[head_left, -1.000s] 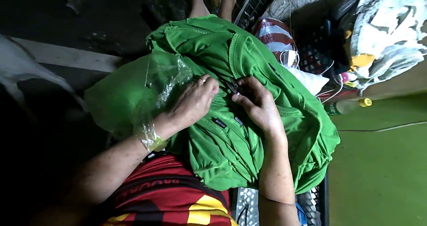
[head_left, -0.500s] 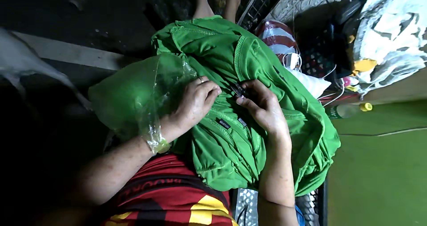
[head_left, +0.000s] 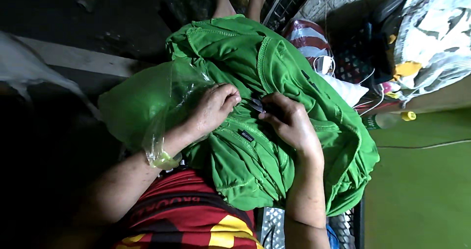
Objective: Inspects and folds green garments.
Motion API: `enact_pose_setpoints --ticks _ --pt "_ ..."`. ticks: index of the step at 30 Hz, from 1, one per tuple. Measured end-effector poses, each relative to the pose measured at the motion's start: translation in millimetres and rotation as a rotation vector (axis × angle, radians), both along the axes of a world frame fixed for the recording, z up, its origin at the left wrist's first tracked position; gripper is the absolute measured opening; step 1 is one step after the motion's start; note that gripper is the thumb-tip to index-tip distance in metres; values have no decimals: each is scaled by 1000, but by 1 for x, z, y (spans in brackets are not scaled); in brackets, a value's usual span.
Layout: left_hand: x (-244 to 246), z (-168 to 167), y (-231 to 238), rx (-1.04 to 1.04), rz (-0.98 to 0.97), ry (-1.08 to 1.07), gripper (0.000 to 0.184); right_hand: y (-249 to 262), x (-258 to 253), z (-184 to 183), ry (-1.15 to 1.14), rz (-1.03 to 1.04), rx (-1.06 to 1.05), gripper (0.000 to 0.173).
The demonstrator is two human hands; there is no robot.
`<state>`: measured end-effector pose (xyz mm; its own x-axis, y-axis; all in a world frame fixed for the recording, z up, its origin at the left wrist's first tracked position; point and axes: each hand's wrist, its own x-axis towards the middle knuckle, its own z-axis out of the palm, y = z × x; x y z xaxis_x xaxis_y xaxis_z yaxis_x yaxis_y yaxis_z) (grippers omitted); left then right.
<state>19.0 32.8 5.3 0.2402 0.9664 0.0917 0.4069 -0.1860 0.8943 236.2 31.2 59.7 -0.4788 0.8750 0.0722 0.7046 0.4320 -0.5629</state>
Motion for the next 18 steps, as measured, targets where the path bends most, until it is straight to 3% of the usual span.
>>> enact_pose_setpoints --ticks 9,14,18 --pt "9 -14 -8 213 82 28 20 -9 -31 9 -265 -67 101 20" --pt "16 -21 -9 381 133 72 16 -9 -33 6 -260 -53 160 17" --pt "12 -16 -9 259 128 33 19 0 -20 4 -154 4 60 19"
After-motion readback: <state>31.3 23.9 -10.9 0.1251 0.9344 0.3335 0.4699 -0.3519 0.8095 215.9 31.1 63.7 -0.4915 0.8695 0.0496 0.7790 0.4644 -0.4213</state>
